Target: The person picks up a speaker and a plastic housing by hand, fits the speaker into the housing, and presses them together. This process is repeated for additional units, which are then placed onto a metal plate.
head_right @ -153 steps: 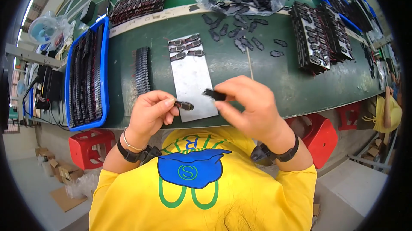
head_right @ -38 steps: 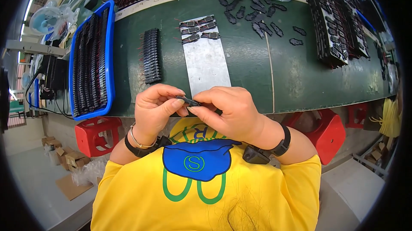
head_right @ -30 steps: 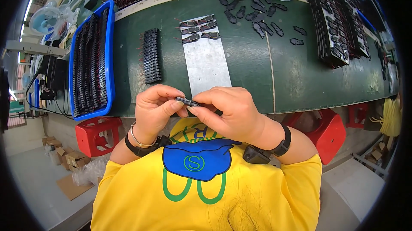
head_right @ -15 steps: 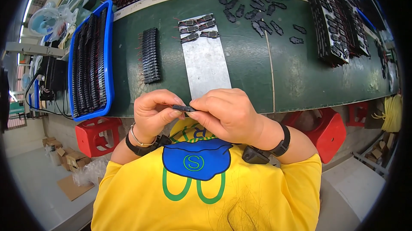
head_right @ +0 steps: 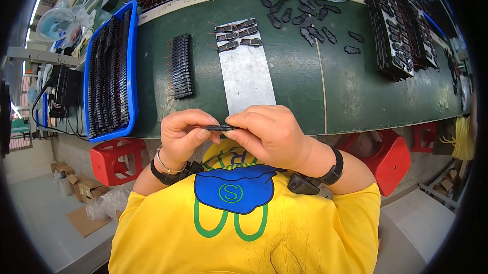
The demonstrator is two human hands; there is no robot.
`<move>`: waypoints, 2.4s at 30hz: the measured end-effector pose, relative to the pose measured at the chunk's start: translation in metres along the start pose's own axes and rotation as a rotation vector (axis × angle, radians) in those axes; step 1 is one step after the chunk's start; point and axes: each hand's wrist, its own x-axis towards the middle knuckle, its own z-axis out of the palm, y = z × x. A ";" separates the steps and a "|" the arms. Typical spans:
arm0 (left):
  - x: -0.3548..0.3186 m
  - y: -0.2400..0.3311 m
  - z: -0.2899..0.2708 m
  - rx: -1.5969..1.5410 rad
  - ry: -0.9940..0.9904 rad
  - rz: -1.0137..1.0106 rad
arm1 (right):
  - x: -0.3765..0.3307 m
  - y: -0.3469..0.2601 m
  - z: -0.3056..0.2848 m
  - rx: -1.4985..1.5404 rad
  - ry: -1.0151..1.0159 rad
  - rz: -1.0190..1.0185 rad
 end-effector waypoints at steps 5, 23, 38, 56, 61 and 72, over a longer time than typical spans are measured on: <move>0.000 0.000 0.002 -0.032 0.036 -0.018 | 0.002 0.001 0.000 -0.025 0.017 -0.013; 0.010 -0.002 0.012 -0.206 0.225 -0.284 | 0.005 0.006 -0.005 -0.452 0.009 -0.290; 0.018 -0.001 0.004 -0.335 0.309 -0.397 | 0.001 0.003 -0.018 -0.471 0.048 -0.169; 0.020 0.002 0.012 -0.337 0.217 -0.472 | 0.004 0.000 -0.008 -0.217 -0.014 -0.013; 0.021 0.001 0.011 -0.345 0.211 -0.457 | 0.001 0.005 -0.006 -0.376 0.001 -0.173; 0.023 0.013 0.020 0.735 0.174 0.197 | -0.003 0.013 -0.007 -0.433 0.050 -0.313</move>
